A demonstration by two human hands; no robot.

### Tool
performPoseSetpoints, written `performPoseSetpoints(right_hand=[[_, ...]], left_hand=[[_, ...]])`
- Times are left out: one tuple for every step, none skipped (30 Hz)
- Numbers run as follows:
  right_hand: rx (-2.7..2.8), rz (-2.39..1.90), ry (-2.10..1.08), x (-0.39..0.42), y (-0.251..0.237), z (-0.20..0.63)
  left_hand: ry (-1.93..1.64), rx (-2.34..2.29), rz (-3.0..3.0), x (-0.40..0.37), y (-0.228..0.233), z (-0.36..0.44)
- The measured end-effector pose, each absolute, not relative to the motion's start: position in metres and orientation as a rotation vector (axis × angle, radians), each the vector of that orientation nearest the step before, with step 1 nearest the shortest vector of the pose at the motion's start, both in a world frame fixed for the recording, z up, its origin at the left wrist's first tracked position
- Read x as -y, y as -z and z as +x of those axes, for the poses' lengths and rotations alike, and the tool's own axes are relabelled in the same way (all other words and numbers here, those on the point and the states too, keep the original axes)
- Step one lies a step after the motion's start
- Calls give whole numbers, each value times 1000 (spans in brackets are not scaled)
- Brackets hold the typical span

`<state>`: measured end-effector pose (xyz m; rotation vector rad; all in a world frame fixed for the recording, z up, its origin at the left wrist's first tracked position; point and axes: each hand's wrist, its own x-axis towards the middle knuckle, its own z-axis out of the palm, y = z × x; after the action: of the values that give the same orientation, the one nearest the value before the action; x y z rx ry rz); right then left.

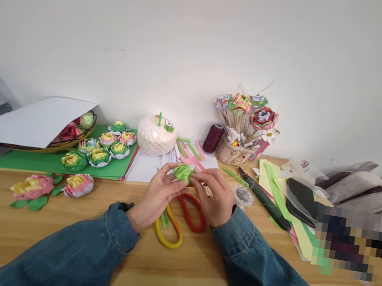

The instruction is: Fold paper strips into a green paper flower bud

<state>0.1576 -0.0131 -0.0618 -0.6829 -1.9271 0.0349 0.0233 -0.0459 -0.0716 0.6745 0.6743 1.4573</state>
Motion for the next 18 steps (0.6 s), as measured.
performPoseSetpoints(right_hand=[[1948, -671, 27, 12, 63, 159], [1971, -654, 107, 12, 65, 160], [1994, -631, 191, 11, 66, 162], [2011, -607, 266, 10, 67, 164], [2023, -583, 328, 10, 68, 165], [2031, -560, 376, 10, 68, 167], [2041, -540, 417, 10, 67, 168], [2055, -522, 457, 10, 66, 169], [2072, -502, 499, 11, 64, 170], [2087, -482, 542, 12, 62, 170], [2099, -463, 585, 13, 60, 171], [2109, -446, 623, 14, 58, 171], [2118, -429, 654, 14, 56, 172], [2129, -408, 671, 15, 55, 172], [2143, -386, 672, 15, 54, 172], [2158, -359, 658, 14, 53, 172], [2169, -331, 630, 13, 53, 171], [2174, -307, 591, 13, 53, 170]], left_hand=[[-1447, -677, 683, 46, 71, 24], [-1440, -677, 693, 47, 71, 24], [-1438, -676, 700, 47, 70, 24], [-1438, -675, 704, 48, 70, 24], [-1438, -675, 703, 48, 70, 25], [-1442, -674, 699, 48, 71, 25], [-1445, -672, 693, 48, 71, 25], [-1447, -670, 687, 48, 71, 25], [-1448, -666, 681, 48, 72, 25], [-1447, -663, 677, 48, 72, 25], [-1445, -661, 673, 48, 72, 25], [-1441, -659, 668, 48, 73, 25], [-1436, -656, 663, 48, 73, 25], [-1435, -652, 653, 47, 73, 25], [-1434, -646, 641, 47, 73, 26], [-1435, -640, 627, 47, 73, 25], [-1439, -632, 610, 46, 73, 25], [-1442, -622, 594, 45, 73, 25]])
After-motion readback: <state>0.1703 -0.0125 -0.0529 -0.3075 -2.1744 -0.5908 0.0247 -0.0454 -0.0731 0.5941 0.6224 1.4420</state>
